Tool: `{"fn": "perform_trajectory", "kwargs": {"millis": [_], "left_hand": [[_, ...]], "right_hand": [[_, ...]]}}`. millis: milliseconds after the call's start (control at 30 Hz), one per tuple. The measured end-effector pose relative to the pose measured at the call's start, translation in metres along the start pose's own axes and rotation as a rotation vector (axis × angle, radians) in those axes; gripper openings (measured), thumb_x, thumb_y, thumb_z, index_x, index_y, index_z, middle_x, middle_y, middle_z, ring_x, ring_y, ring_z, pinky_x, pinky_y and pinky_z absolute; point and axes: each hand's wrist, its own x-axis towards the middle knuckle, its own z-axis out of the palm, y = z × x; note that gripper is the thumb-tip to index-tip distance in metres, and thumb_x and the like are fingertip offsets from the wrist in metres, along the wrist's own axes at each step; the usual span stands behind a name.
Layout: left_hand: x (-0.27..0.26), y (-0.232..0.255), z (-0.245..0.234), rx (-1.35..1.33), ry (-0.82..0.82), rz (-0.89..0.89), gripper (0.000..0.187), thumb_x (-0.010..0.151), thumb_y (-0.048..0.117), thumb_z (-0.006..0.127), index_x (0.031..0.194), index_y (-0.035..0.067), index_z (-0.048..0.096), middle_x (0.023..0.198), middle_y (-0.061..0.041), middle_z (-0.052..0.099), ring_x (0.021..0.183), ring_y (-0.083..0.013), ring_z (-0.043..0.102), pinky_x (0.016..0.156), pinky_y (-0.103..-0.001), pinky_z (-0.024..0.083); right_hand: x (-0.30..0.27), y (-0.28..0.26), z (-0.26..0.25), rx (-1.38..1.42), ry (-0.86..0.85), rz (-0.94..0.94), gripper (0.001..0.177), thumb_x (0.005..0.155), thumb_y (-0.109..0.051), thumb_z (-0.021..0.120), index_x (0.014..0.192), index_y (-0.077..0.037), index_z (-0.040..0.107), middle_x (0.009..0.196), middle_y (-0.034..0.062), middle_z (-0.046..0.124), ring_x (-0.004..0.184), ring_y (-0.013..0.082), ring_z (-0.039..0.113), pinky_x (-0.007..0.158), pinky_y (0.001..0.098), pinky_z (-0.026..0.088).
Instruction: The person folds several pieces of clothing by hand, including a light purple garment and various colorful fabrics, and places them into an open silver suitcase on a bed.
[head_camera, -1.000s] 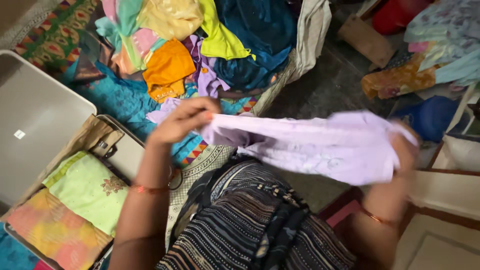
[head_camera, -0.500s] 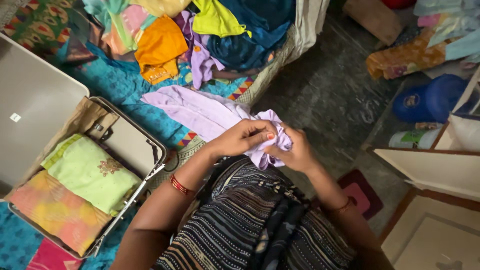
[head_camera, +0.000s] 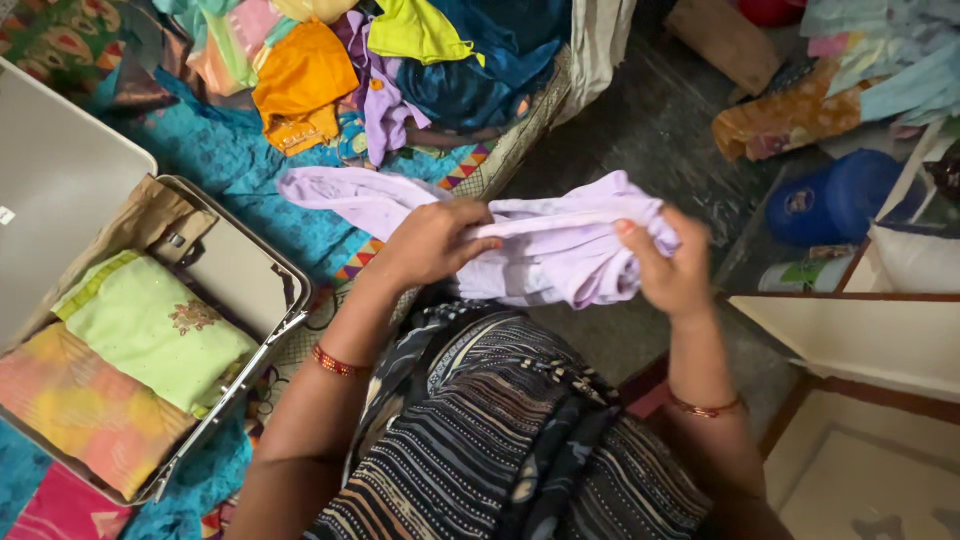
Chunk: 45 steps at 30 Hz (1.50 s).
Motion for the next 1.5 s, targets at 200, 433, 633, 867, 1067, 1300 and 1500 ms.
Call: {"fn": "perform_trajectory", "kwargs": {"millis": [200,433,633,867,1067,1300,1500], "left_hand": [[-0.022,-0.027,0.036,-0.061,0.042,-0.164,0.026,0.091,0.027,0.077,0.099,0.003,0.070,0.086,-0.015,0.068,0.077,-0.0340,0.067,0.068,-0.042,0.051],[-0.033,-0.057,0.061,-0.086,0.230,-0.280,0.026,0.085,0.022,0.082,0.099,0.002,0.073,0.087,-0.013,0.072,0.071,-0.0251,0.071,0.065,-0.035,0.055],[-0.035,-0.065,0.065,-0.281,0.164,-0.324,0.022,0.084,0.020,0.084,0.093,0.002,0.077,0.083,-0.008,0.074,0.069,-0.0144,0.069,0.064,-0.031,0.054],[-0.040,-0.073,0.016,-0.566,0.078,-0.211,0.014,0.089,0.016,0.081,0.097,0.004,0.080,0.087,-0.002,0.076,0.079,-0.0077,0.064,0.071,-0.025,0.052],[-0.031,-0.054,-0.027,0.042,0.249,0.079,0.017,0.092,0.018,0.078,0.099,0.003,0.076,0.105,-0.006,0.071,0.103,-0.0145,0.062,0.091,-0.035,0.047],[0.007,-0.038,0.067,-0.854,0.130,-0.096,0.017,0.104,0.019,0.059,0.116,0.008,0.060,0.107,-0.001,0.057,0.095,-0.0099,0.052,0.085,-0.023,0.044],[0.024,0.000,0.084,-1.250,-0.027,-0.039,0.015,0.112,0.021,0.052,0.109,0.008,0.056,0.102,0.003,0.064,0.095,-0.0040,0.056,0.087,-0.021,0.046]], "right_hand": [[-0.004,0.012,-0.041,0.112,0.262,-0.074,0.024,0.104,-0.007,0.069,0.124,0.006,0.066,0.112,0.0052,0.070,0.099,0.0100,0.063,0.093,0.0256,0.050],[-0.031,-0.018,-0.084,0.353,0.435,-0.218,0.027,0.105,-0.004,0.069,0.129,0.005,0.058,0.119,0.0128,0.067,0.108,0.0219,0.063,0.105,0.0355,0.052],[-0.014,-0.046,-0.101,0.437,0.642,-0.276,0.036,0.105,-0.005,0.067,0.136,0.006,0.054,0.130,0.0183,0.064,0.115,0.0278,0.063,0.106,0.0402,0.054],[-0.006,-0.010,-0.144,0.352,0.707,-0.155,0.040,0.101,-0.008,0.068,0.135,0.006,0.051,0.129,0.0164,0.064,0.121,0.0264,0.067,0.115,0.0420,0.058],[-0.005,0.036,-0.160,0.150,0.657,0.026,0.042,0.107,-0.010,0.073,0.141,0.008,0.058,0.132,0.0157,0.064,0.120,0.0223,0.063,0.112,0.0367,0.052],[-0.007,0.063,-0.037,0.357,0.048,0.151,0.029,0.102,-0.018,0.062,0.124,0.001,0.063,0.112,0.0069,0.068,0.097,0.0153,0.065,0.085,0.0302,0.051],[-0.015,0.079,0.036,0.472,-0.172,0.153,0.021,0.113,-0.011,0.063,0.118,0.008,0.068,0.093,0.0064,0.068,0.083,0.0091,0.063,0.080,0.0258,0.050]]}}
